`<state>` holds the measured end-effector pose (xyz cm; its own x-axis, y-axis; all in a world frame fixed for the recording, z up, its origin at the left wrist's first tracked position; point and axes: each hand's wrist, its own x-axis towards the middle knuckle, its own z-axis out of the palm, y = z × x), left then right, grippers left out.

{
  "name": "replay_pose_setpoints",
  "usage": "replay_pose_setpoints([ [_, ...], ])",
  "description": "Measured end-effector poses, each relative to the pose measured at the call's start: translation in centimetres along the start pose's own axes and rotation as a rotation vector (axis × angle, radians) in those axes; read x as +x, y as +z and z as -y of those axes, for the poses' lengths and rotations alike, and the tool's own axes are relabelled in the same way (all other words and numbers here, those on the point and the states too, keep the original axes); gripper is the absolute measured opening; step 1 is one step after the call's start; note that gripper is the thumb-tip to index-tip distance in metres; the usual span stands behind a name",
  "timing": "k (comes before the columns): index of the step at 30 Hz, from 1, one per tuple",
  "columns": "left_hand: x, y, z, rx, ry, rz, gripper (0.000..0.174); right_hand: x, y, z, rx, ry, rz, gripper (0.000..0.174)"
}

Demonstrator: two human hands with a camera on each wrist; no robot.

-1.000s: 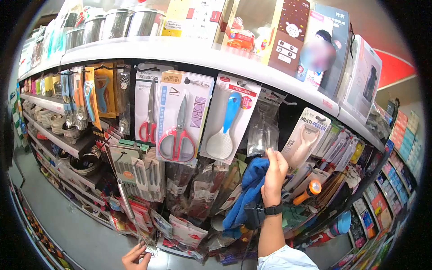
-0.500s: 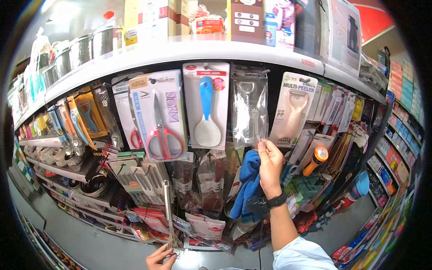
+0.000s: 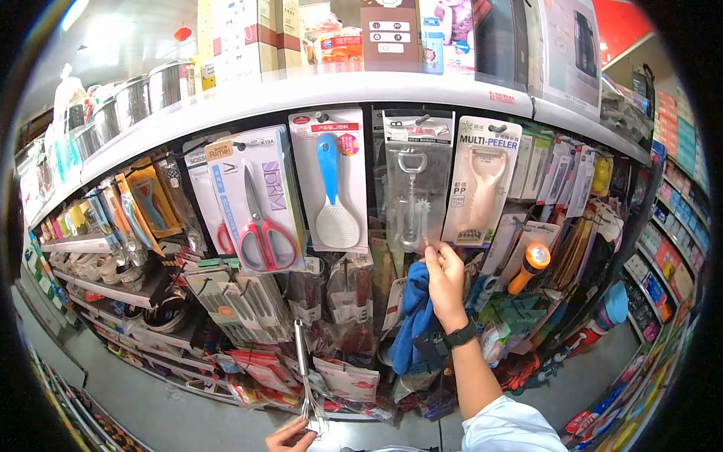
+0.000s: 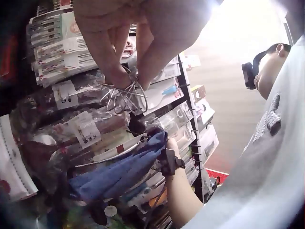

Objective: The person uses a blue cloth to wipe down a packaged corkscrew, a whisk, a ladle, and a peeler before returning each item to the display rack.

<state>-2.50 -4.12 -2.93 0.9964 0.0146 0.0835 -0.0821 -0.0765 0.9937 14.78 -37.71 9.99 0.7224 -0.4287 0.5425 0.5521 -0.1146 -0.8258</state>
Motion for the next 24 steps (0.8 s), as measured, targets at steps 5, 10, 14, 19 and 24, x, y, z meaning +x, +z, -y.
replay_pose_setpoints([
  [5,0.4,-0.8,-0.2,0.009,0.047,-0.025,0.03,0.6,-0.7,0.4,0.062,0.158,0.081,0.021],
  [10,0.3,-1.3,0.5,-0.002,0.049,-0.055,0.031,1.7,-0.7,-0.1,0.173,0.196,0.146,0.022],
  [14,0.2,-1.8,0.7,-0.025,0.03,-0.079,0.031,1.7,0.5,0.5,0.24,0.306,0.039,0.025],
  [19,0.4,-2.7,0.9,-0.005,0.057,-0.088,0.031,3.4,0.6,-2.1,0.658,0.474,-0.061,0.024],
  [24,0.6,-2.8,1.2,-0.064,0.083,-0.139,0.03,6.8,-0.6,-5.8,0.615,0.506,0.033,0.021],
])
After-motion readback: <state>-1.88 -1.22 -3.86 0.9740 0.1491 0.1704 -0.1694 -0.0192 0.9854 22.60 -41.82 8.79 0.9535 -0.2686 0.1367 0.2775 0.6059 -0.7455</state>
